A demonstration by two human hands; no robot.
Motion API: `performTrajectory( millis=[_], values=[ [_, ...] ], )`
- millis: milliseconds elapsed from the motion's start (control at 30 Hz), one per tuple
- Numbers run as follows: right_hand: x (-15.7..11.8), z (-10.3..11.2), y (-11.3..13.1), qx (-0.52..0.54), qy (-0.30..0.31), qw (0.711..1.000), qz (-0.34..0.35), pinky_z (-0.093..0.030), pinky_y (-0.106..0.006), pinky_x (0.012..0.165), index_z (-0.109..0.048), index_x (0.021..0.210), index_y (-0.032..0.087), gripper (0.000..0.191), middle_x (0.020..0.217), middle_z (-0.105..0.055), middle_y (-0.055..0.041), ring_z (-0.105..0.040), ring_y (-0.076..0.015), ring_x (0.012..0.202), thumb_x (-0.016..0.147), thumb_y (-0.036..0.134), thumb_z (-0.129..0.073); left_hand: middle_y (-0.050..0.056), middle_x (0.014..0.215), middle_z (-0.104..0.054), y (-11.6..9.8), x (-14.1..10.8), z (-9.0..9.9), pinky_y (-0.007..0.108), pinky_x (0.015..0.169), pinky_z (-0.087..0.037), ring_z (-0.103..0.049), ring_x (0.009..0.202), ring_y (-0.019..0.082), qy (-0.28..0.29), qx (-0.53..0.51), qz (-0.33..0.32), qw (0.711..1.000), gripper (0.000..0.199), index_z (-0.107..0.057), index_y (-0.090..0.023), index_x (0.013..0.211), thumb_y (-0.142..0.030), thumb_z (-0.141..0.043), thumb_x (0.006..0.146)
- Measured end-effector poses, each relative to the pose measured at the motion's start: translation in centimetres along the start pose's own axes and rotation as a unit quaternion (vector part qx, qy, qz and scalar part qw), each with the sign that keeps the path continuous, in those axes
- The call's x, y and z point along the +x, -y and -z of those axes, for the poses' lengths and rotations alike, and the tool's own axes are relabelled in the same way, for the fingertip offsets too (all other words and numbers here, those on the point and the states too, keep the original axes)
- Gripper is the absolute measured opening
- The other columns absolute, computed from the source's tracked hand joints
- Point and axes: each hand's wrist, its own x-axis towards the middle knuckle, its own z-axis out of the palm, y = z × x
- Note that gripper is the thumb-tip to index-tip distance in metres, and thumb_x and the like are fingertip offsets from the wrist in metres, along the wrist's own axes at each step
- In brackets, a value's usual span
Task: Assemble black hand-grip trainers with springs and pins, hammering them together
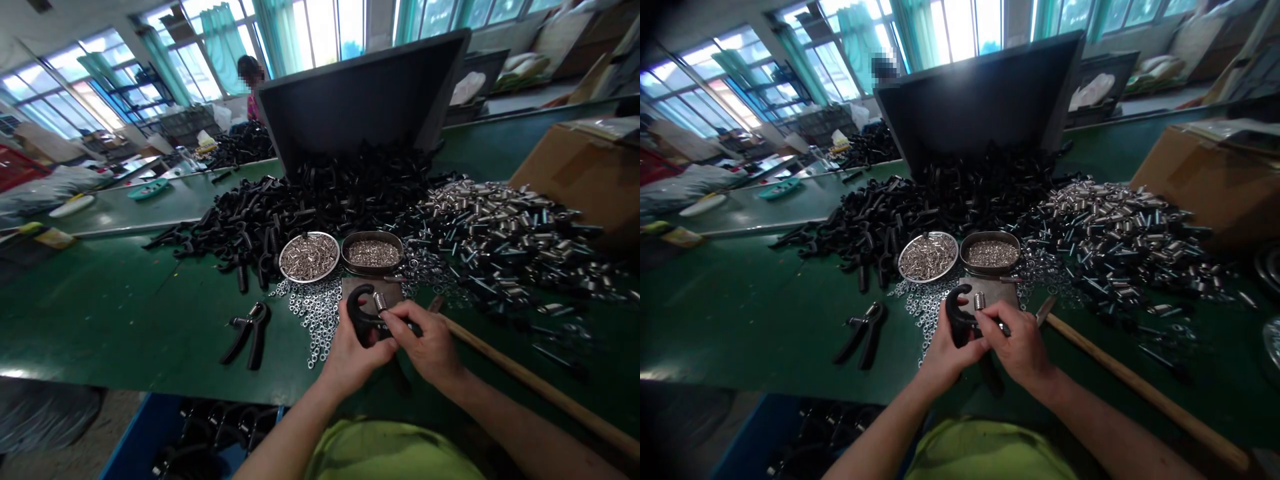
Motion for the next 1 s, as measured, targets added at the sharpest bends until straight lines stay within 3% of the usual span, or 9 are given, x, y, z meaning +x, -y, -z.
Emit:
performTrajectory(
  millis=[100,200,300,400,467,533,600,767,1000],
  values=[
    [0.5,1.0,-0.7,0.015,0.062,0.996,0.066,-0.046,-0.024,0.062,-0.061,0.088,0.020,0.019,0.077,-0.067,-0.0022,-0.063,-0.0149,0.070,0.088,0.033,-0.048,-0.006,0.067,-0.054,-0.2,0.4,0.4,0.020,0.040,-0.042,-0.047,0.044,0.008,0.022,-0.077,0.043,0.996,0.066,-0.037,-0.022,0.115,-0.032,-0.076,0.063],
    [0.4,1.7,-1.5,0.010,0.059,0.994,0.090,-0.047,-0.027,0.067,-0.059,0.094,0.020,0.018,0.085,-0.066,-0.0053,-0.063,-0.0169,0.077,0.087,0.033,-0.050,-0.005,0.070,-0.055,-0.2,0.7,0.8,0.021,0.042,-0.044,-0.050,0.046,0.008,0.020,-0.120,0.040,0.992,0.072,-0.035,-0.022,0.121,-0.030,-0.076,0.062],
    [-0.1,1.4,-2.7,0.048,0.090,0.993,-0.051,-0.045,-0.027,0.060,-0.057,0.091,0.021,0.027,0.074,-0.063,-0.0034,-0.060,-0.0158,0.066,0.091,0.041,-0.039,0.000,0.091,-0.059,0.2,0.8,1.2,0.026,0.060,-0.052,-0.059,0.068,0.013,0.002,-0.061,-0.019,0.998,0.081,-0.035,-0.024,0.126,-0.022,-0.079,0.059],
    [0.3,0.5,-3.8,0.147,0.216,0.940,-0.221,-0.042,-0.025,0.049,-0.056,0.089,0.019,0.046,0.061,-0.056,0.0001,-0.054,-0.0143,0.054,0.091,0.056,-0.029,0.005,0.112,-0.057,0.7,0.9,1.8,0.035,0.083,-0.051,-0.060,0.093,0.020,0.007,0.028,-0.072,0.997,0.090,-0.030,-0.027,0.134,-0.018,-0.078,0.059],
    [0.9,-0.2,-4.2,0.192,0.290,0.904,-0.248,-0.042,-0.025,0.051,-0.058,0.086,0.017,0.050,0.065,-0.057,-0.0009,-0.055,-0.0144,0.059,0.086,0.061,-0.036,0.006,0.118,-0.055,0.9,0.9,2.0,0.037,0.088,-0.049,-0.058,0.100,0.022,0.035,0.059,-0.080,0.994,0.091,-0.028,-0.028,0.137,-0.018,-0.077,0.061],
    [1.5,-0.8,-4.0,0.211,0.316,0.896,-0.231,-0.043,-0.025,0.057,-0.059,0.081,0.015,0.045,0.073,-0.060,-0.0028,-0.056,-0.0153,0.068,0.083,0.058,-0.046,0.006,0.121,-0.054,1.1,0.9,2.0,0.038,0.090,-0.048,-0.058,0.103,0.022,0.054,0.070,-0.075,0.993,0.090,-0.029,-0.028,0.137,-0.018,-0.077,0.062],
    [1.7,-1.2,-3.4,0.208,0.291,0.911,-0.205,-0.043,-0.026,0.063,-0.057,0.081,0.015,0.036,0.078,-0.061,-0.0031,-0.057,-0.0161,0.074,0.083,0.051,-0.049,0.005,0.123,-0.053,1.5,0.8,1.9,0.037,0.092,-0.047,-0.056,0.106,0.023,0.034,0.063,-0.071,0.995,0.087,-0.031,-0.027,0.135,-0.018,-0.076,0.062],
    [1.3,-1.3,-1.6,0.028,0.234,0.963,-0.128,-0.040,-0.029,0.066,-0.048,0.074,0.019,0.023,0.075,-0.059,-0.0030,-0.056,-0.0173,0.073,0.088,0.037,-0.043,0.005,0.123,-0.053,2.7,0.3,1.8,0.037,0.096,-0.044,-0.054,0.110,0.022,-0.009,0.058,-0.077,0.995,0.085,-0.031,-0.025,0.133,-0.019,-0.077,0.061],
    [1.2,-0.8,-1.3,-0.145,0.324,0.935,-0.003,-0.038,-0.030,0.068,-0.055,0.094,0.016,0.024,0.089,-0.064,-0.0106,-0.060,-0.0213,0.081,0.092,0.028,-0.035,0.006,0.120,-0.052,3.1,0.7,2.4,0.037,0.097,-0.042,-0.053,0.110,0.022,0.042,0.123,-0.130,0.983,0.083,-0.032,-0.023,0.129,-0.018,-0.076,0.059]
  ],
)
